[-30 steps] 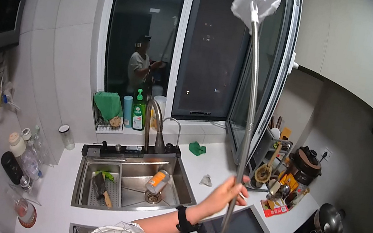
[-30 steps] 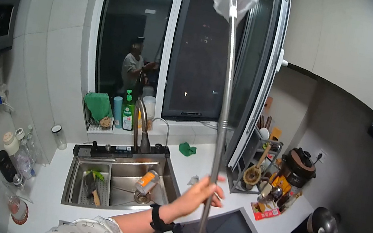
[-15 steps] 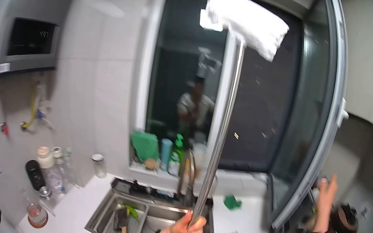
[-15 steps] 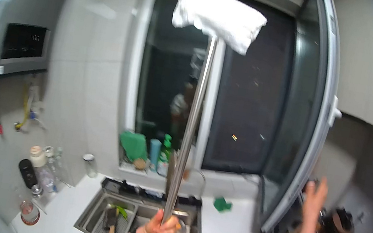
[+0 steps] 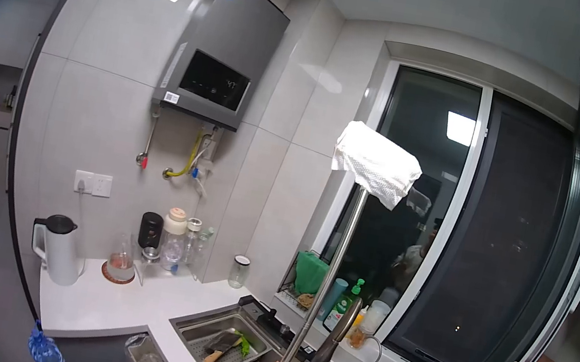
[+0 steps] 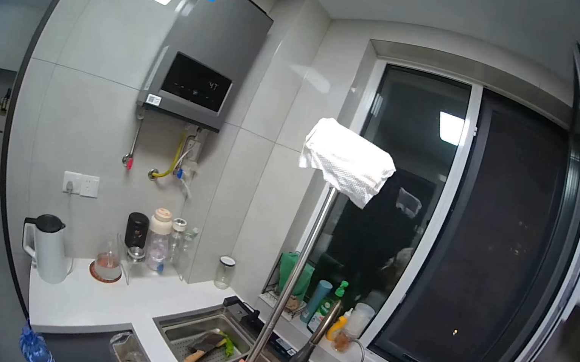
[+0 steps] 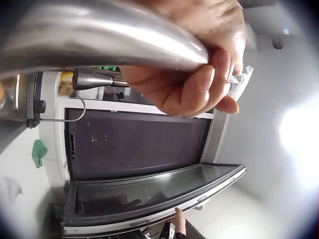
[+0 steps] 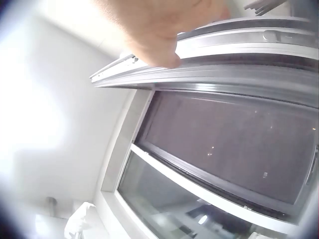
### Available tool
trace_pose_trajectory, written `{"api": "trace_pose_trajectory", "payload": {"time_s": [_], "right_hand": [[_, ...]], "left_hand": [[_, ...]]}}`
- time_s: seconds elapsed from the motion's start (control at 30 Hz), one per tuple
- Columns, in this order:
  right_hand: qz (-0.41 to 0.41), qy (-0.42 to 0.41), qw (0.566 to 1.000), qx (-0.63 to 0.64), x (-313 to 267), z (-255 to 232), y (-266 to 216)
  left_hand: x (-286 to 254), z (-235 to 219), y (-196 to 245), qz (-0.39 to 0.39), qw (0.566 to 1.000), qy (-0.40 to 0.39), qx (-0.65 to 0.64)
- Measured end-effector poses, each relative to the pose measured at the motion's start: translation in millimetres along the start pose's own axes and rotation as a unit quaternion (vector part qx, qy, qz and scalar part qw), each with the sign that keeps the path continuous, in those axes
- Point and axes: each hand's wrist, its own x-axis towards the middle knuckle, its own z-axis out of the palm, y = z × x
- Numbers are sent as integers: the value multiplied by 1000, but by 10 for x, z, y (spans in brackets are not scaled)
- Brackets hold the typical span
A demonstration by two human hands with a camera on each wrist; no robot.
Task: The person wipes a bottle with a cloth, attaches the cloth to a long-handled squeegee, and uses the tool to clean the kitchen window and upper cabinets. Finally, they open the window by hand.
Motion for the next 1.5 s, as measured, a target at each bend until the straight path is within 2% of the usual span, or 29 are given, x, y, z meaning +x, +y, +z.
{"api": "trace_pose_trajectory", "payload": {"time_s": [0.07, 0.2, 0.23, 0.33, 0.37, 0.4, 0.47, 0.5, 0.53, 0.57, 0.6, 0.67, 0.73, 0.77, 0.87, 0.93, 1.0, 1.03, 1.07, 1.13, 1.2, 1.23, 1.27, 1.3, 1.33, 1.37, 1.43, 1.47, 1.5], "right_hand": [[-15, -4, 1000, -15, -64, 46, -83], [-90, -49, 993, 55, -352, 152, -359], [-104, -64, 991, 62, -411, 190, -440], [-140, -120, 976, 117, -563, 311, -668], [-168, -128, 969, 130, -585, 459, -647], [-155, -144, 970, 123, -638, 633, -673], [-191, -109, 968, 117, -762, 939, -733], [-195, -116, 958, 177, -817, 994, -834], [-209, -161, 957, 122, -806, 930, -988], [-179, -183, 964, 77, -857, 895, -1147], [-212, -131, 965, 79, -937, 1189, -1107], [-216, -127, 967, 38, -989, 1425, -1228], [-177, -145, 972, 44, -1065, 1692, -1353], [-167, -159, 973, 17, -1085, 1810, -1394], [-163, -148, 975, 16, -1171, 2209, -1442], [-153, -167, 974, 20, -1149, 2264, -1486], [-160, -314, 934, 58, -1095, 2259, -1437], [-176, -395, 901, 36, -1061, 2251, -1358], [-189, -467, 864, 17, -1090, 2236, -1251], [-154, -524, 837, 24, -1358, 2064, -1138], [-74, -585, 754, 290, -1776, 1485, -1042], [-32, -603, 681, 415, -1995, 1096, -1015], [-105, -586, 684, 422, -2249, 701, -926], [-6, -706, 562, 431, -2333, 246, -876], [-16, -683, 531, 501, -2505, -146, -766], [105, -780, 443, 429, -2488, -540, -653], [236, -717, 368, 543, -2714, -952, -234], [245, -637, 475, 556, -2716, -1117, -119], [207, -630, 551, 507, -2639, -1258, -12]], "left_hand": [[-32, 39, -105, 10, 1000, -1, -3], [-71, 119, -149, 7, 998, 57, 35], [-60, 129, -159, 23, 998, 40, 37], [-103, 211, -146, 28, 996, 62, 56], [-118, 254, -125, 31, 994, 72, 74], [-154, 299, -92, 15, 995, 72, 74], [-226, 358, -31, 35, 986, 113, 119], [-270, 351, -8, 42, 985, 114, 123], [-309, 365, 38, 48, 984, 115, 128], [-332, 395, 96, 51, 982, 90, 156], [-352, 463, 169, 61, 979, 63, 182], [-542, 507, 244, 89, 955, 203, 195], [-552, 685, 372, 78, 972, 136, 177], [-508, 882, 311, 116, 910, 275, 287], [-608, 850, 424, 122, 916, 268, 274], [-385, 1050, 492, 140, 902, 304, 272], [-200, 1136, 530, 151, 882, 314, 319], [-250, 902, 608, 128, 940, 245, 200], [-40, 913, 508, 157, 862, 337, 344], [290, 894, 422, 176, 875, 306, 332], [695, 882, 248, 215, 866, 305, 333], [960, 955, 156, 239, 846, 297, 373], [1201, 1037, 61, 245, 834, 280, 408], [1445, 1066, -43, 254, 826, 270, 423], [1658, 1139, -131, 255, 824, 252, 439], [1885, 1231, -219, 263, 824, 228, 447], [2249, 1453, -410, 270, 779, 227, 518], [2403, 1506, -529, 268, 817, 200, 470], [2555, 1485, -636, 265, 816, 179, 481]]}}
